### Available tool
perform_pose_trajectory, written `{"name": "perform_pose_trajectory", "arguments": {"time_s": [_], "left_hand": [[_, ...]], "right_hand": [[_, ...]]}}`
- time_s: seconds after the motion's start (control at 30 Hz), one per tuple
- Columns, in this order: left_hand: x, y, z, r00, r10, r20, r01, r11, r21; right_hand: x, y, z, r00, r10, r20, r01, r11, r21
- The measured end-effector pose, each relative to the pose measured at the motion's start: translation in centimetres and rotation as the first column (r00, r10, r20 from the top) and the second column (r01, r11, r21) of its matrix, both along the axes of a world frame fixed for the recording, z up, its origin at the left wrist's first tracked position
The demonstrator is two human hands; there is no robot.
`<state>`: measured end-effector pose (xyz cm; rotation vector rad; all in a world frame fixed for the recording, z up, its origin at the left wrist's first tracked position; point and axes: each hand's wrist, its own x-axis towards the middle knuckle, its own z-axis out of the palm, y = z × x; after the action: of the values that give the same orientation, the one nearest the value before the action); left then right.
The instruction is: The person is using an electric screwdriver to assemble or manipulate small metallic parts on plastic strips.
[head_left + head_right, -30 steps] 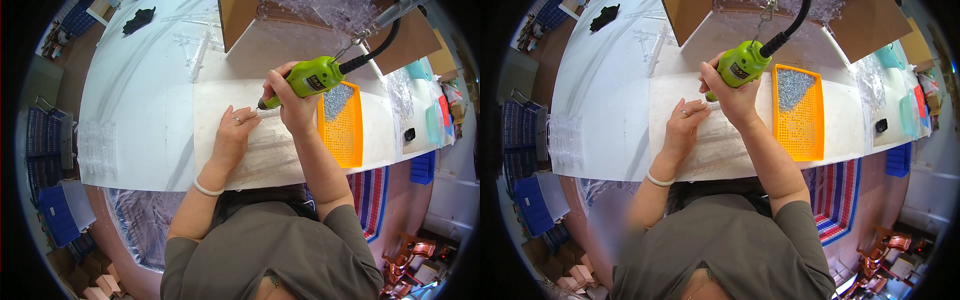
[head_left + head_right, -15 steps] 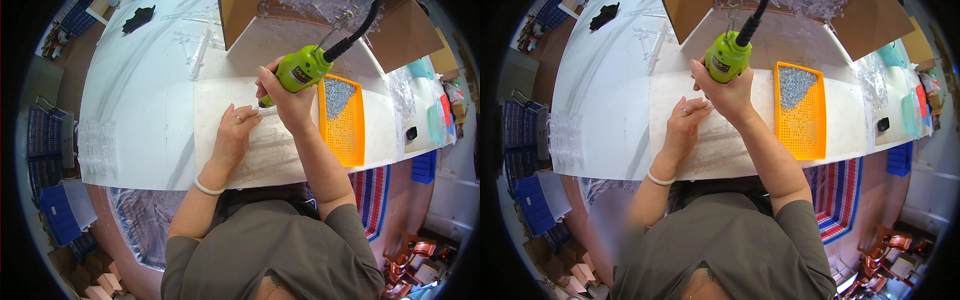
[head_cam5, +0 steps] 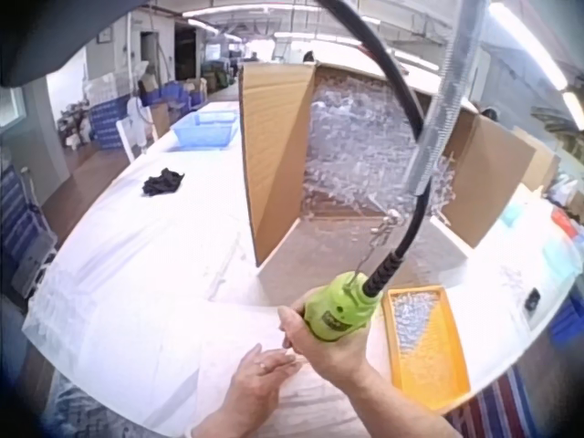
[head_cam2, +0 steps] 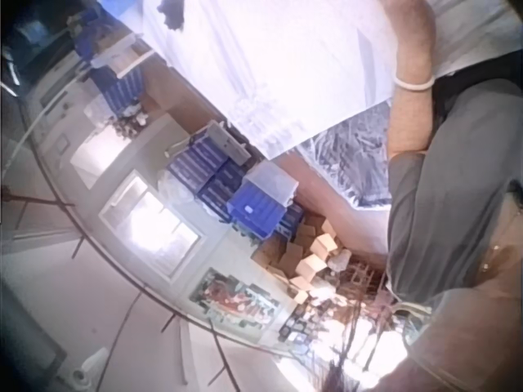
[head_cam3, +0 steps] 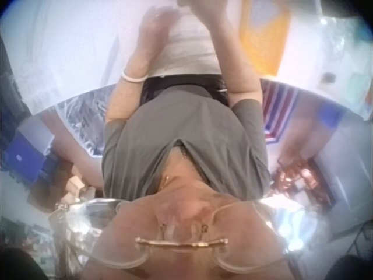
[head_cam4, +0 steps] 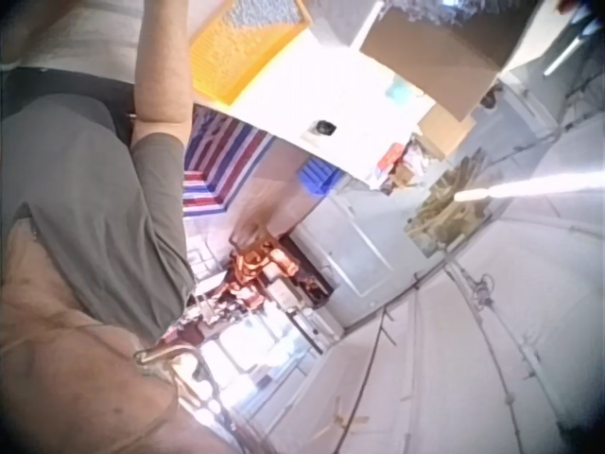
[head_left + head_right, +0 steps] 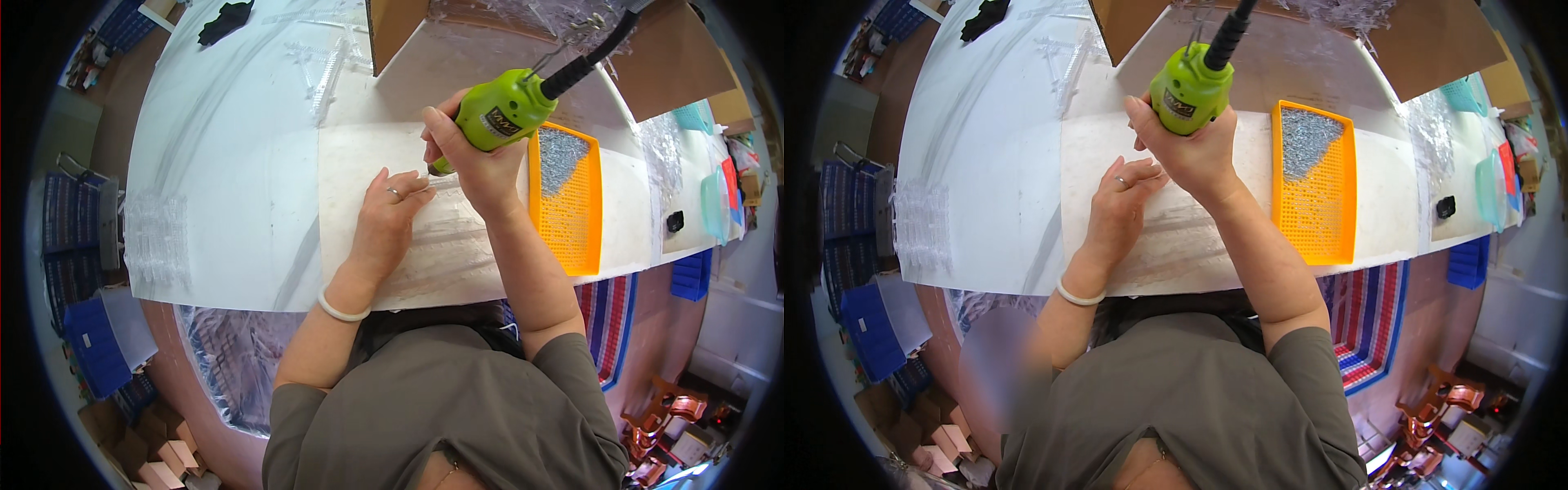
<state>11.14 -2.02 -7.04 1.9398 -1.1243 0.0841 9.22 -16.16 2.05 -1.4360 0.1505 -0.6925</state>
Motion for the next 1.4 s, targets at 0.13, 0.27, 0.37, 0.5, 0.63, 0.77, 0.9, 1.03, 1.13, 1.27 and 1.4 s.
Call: {"name": "perform_pose_trajectory", "arguments": {"time_s": [0.13,0.27,0.37,0.5,0.63,0.77,0.9,1.03,1.13,1.27,1.4], "left_hand": [[0.0,-0.1,0.2,1.000,0.001,0.008,-0.001,1.000,-0.002],[0.0,-0.1,0.1,1.000,0.001,0.017,-0.002,1.000,0.011],[0.1,-0.1,0.2,1.000,-0.003,0.010,0.003,1.000,0.003],[0.0,-0.1,0.0,1.000,0.001,0.010,-0.001,1.000,0.000],[0.0,0.1,0.2,1.000,-0.012,-0.009,0.012,1.000,0.009],[-0.1,0.3,0.2,1.000,-0.023,-0.015,0.023,1.000,0.018],[0.2,0.6,0.6,0.999,-0.042,0.025,0.041,0.998,0.041],[-0.2,1.1,1.3,0.991,0.067,-0.117,-0.074,0.995,-0.060],[0.1,2.5,0.3,0.978,0.147,-0.149,-0.152,0.988,-0.022],[-0.4,1.9,1.2,0.981,0.108,-0.164,-0.109,0.994,0.004],[-0.9,1.4,0.6,0.985,0.117,-0.129,-0.117,0.993,0.012]], "right_hand": [[0.0,-0.1,0.2,1.000,0.004,-0.008,-0.004,0.999,0.035],[0.5,-0.2,0.1,1.000,0.023,-0.007,-0.023,1.000,-0.001],[0.8,-0.6,0.2,0.999,0.036,-0.025,-0.037,0.999,-0.034],[0.8,-0.4,0.0,0.996,0.067,-0.052,-0.067,0.998,0.004],[0.7,0.3,-0.1,0.997,0.063,-0.048,-0.065,0.997,-0.037],[0.5,0.6,0.0,0.999,0.046,-0.025,-0.048,0.998,-0.048],[-1.5,-1.5,1.1,1.000,0.004,-0.015,-0.005,0.999,-0.047],[-7.1,-5.3,2.9,0.953,-0.176,0.246,0.175,0.984,0.024],[-12.5,-8.0,3.0,0.928,-0.332,0.170,0.340,0.940,-0.020],[-17.0,-9.5,2.0,0.884,-0.455,0.105,0.452,0.891,0.051],[-18.9,-9.2,0.8,0.853,-0.519,0.052,0.520,0.854,-0.021]]}}
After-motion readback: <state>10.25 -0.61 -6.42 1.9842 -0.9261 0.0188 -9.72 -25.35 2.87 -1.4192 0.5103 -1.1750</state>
